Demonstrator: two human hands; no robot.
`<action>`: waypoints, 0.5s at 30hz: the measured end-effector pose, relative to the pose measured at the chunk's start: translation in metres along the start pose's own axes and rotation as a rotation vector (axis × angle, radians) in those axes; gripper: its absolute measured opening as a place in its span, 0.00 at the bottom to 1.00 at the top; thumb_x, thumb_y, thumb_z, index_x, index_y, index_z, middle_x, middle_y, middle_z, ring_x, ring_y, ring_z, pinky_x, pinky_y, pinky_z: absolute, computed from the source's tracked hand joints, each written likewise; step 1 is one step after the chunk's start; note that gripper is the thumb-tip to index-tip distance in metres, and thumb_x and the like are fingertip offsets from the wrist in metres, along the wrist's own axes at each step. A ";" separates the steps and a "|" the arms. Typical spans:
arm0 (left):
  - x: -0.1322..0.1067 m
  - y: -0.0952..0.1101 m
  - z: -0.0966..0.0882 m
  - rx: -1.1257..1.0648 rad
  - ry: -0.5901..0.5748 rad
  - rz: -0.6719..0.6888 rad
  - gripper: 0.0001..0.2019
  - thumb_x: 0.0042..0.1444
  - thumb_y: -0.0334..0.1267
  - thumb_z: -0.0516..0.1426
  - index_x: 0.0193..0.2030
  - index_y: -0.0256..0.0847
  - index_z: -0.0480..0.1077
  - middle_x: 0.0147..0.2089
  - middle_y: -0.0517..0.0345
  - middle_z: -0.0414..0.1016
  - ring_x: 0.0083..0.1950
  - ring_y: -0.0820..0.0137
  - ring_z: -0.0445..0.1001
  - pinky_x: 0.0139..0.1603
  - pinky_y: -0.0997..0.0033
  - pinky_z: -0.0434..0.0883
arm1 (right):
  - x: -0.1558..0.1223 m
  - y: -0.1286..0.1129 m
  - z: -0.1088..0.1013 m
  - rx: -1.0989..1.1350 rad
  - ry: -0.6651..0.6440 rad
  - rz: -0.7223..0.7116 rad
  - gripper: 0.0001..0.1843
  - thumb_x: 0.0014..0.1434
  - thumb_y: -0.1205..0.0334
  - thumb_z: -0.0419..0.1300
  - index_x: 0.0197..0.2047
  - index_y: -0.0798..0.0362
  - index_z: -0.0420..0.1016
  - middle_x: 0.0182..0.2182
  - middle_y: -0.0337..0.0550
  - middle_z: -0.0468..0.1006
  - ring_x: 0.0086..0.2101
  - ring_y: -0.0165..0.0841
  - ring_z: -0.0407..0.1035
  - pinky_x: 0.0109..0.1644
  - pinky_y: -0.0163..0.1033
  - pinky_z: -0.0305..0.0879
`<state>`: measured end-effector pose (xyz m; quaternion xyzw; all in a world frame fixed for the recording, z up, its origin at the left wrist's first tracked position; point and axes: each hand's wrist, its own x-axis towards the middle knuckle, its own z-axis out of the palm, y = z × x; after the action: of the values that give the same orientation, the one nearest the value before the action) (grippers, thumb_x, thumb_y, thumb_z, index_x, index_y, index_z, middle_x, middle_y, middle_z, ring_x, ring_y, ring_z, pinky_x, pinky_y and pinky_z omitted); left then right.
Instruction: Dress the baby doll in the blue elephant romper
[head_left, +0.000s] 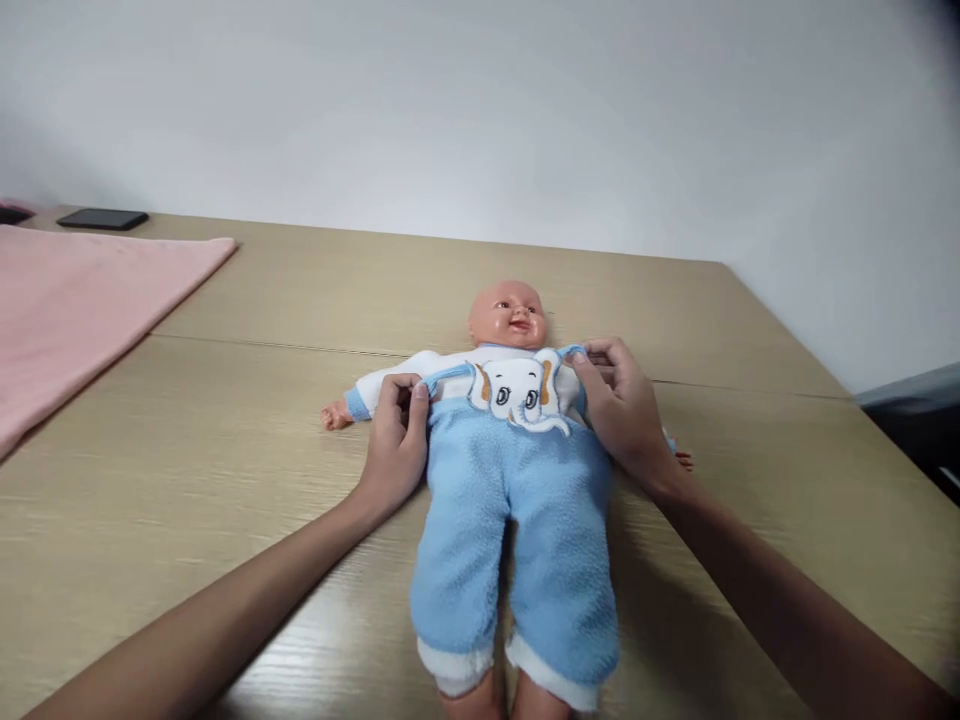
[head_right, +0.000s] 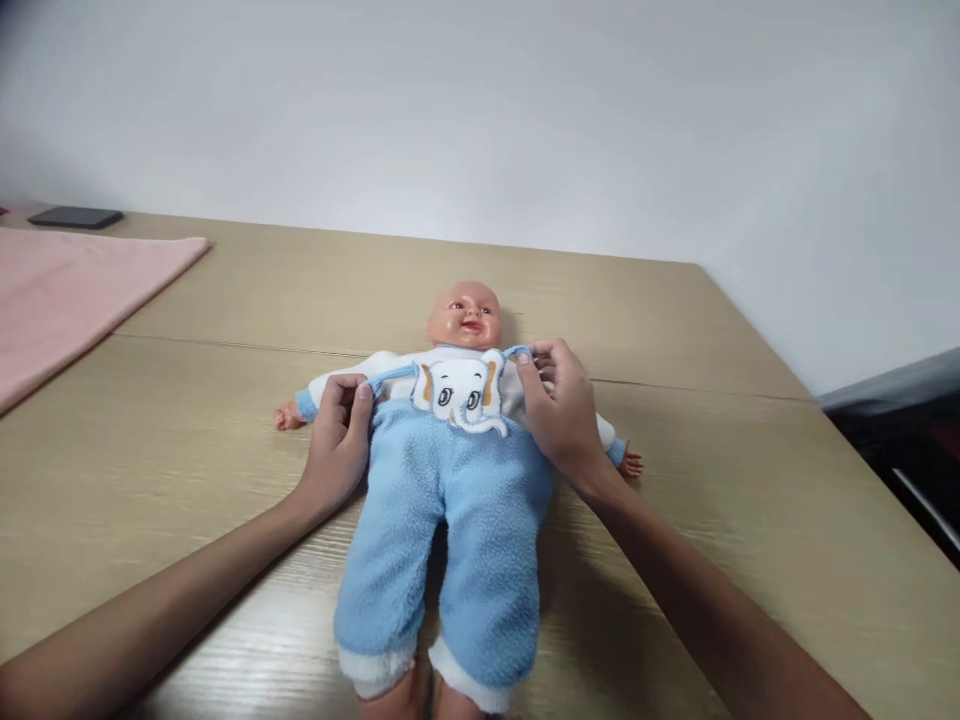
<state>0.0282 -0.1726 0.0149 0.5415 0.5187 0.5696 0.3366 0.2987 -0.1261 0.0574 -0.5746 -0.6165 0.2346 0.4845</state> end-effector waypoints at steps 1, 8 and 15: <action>0.000 0.000 -0.003 0.003 -0.014 0.013 0.14 0.78 0.53 0.57 0.49 0.45 0.70 0.44 0.58 0.73 0.46 0.64 0.72 0.51 0.64 0.70 | -0.001 -0.004 -0.001 -0.078 0.017 -0.059 0.11 0.71 0.49 0.62 0.48 0.47 0.76 0.45 0.49 0.82 0.45 0.46 0.76 0.53 0.54 0.71; -0.002 -0.002 -0.015 0.111 -0.060 0.016 0.09 0.72 0.46 0.65 0.49 0.45 0.74 0.46 0.57 0.76 0.47 0.63 0.72 0.50 0.63 0.68 | 0.010 -0.078 0.026 -0.438 -0.291 -0.669 0.11 0.78 0.65 0.54 0.52 0.51 0.78 0.54 0.56 0.83 0.58 0.52 0.72 0.67 0.57 0.62; -0.009 -0.006 -0.009 0.010 0.087 0.068 0.12 0.77 0.53 0.61 0.51 0.48 0.69 0.43 0.61 0.70 0.42 0.67 0.69 0.45 0.67 0.67 | 0.070 -0.127 0.105 -0.579 -0.981 -0.566 0.15 0.74 0.71 0.59 0.57 0.55 0.84 0.54 0.51 0.88 0.48 0.42 0.79 0.45 0.42 0.63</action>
<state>0.0202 -0.1816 0.0077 0.5352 0.5171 0.6011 0.2914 0.1559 -0.0614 0.1440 -0.3230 -0.9331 0.1573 0.0139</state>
